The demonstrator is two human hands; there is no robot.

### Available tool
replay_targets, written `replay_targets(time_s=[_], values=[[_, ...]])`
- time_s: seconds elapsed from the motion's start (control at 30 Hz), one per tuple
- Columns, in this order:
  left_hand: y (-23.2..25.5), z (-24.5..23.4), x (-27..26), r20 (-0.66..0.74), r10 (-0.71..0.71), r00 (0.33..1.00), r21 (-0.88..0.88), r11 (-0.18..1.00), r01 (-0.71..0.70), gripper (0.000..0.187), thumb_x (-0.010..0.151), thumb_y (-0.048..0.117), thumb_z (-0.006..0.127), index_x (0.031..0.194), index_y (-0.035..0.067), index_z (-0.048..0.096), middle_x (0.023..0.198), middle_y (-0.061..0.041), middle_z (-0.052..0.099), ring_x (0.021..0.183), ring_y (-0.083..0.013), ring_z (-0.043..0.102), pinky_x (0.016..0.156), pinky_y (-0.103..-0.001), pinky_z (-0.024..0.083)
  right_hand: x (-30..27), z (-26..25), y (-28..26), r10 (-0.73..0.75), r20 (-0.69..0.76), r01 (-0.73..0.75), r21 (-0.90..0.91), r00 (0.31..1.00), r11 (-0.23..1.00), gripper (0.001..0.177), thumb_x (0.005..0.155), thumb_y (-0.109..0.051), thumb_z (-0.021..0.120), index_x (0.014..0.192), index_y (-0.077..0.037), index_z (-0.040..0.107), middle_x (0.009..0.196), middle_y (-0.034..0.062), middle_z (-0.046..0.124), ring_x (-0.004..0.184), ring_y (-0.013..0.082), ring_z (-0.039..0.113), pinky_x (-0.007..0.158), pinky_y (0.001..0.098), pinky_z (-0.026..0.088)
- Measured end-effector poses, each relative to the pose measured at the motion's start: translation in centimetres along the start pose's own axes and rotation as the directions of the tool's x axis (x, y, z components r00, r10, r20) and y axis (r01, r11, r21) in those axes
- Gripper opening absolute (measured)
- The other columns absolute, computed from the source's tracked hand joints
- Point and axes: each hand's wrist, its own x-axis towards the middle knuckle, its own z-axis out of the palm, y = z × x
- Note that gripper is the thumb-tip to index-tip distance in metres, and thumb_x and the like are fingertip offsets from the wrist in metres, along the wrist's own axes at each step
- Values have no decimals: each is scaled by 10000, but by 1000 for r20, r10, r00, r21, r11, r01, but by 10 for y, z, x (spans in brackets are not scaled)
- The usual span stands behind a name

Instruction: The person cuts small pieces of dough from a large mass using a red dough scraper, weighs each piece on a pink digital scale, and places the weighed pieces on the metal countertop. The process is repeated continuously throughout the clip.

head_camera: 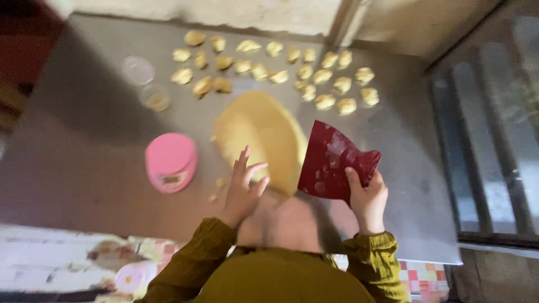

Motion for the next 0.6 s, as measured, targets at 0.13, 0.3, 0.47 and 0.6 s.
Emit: replay_targets(time_s=[0.13,0.3,0.47,0.6], values=[[-34,-63,-28,-56,-91,994,35,995,93,332,947,288,700,1259,175,700,1699,-130,241,1538,-392,268,1265,-511,203,-31,32,-21,-113,110,124,-100,988,987,423,973,-369,793,1026,28,655,836,257,705,863,462,705,689,547,517],[-98,-122,-52,-117,-43,992,77,996,52,372,973,266,671,1341,216,649,1693,-98,248,1541,-361,297,1261,-553,227,-65,88,-58,-386,333,469,-216,860,857,467,960,-536,759,985,-76,689,725,144,714,777,382,724,630,472,554],[-99,-154,-77,-66,-75,995,-34,997,73,328,955,254,671,1270,165,668,1634,-113,356,1426,-402,470,1206,-546,360,-71,131,-68,-494,392,626,-567,776,535,424,967,-625,669,1037,-207,646,658,46,694,652,300,741,598,411,585],[-120,-141,-82,-1,-60,998,-44,997,60,362,944,281,684,1303,238,661,1608,-74,391,1420,-364,484,1188,-506,394,-61,147,-122,-338,542,636,-597,769,488,356,1003,-574,587,1040,-221,577,735,62,724,747,317,765,670,472,597]])
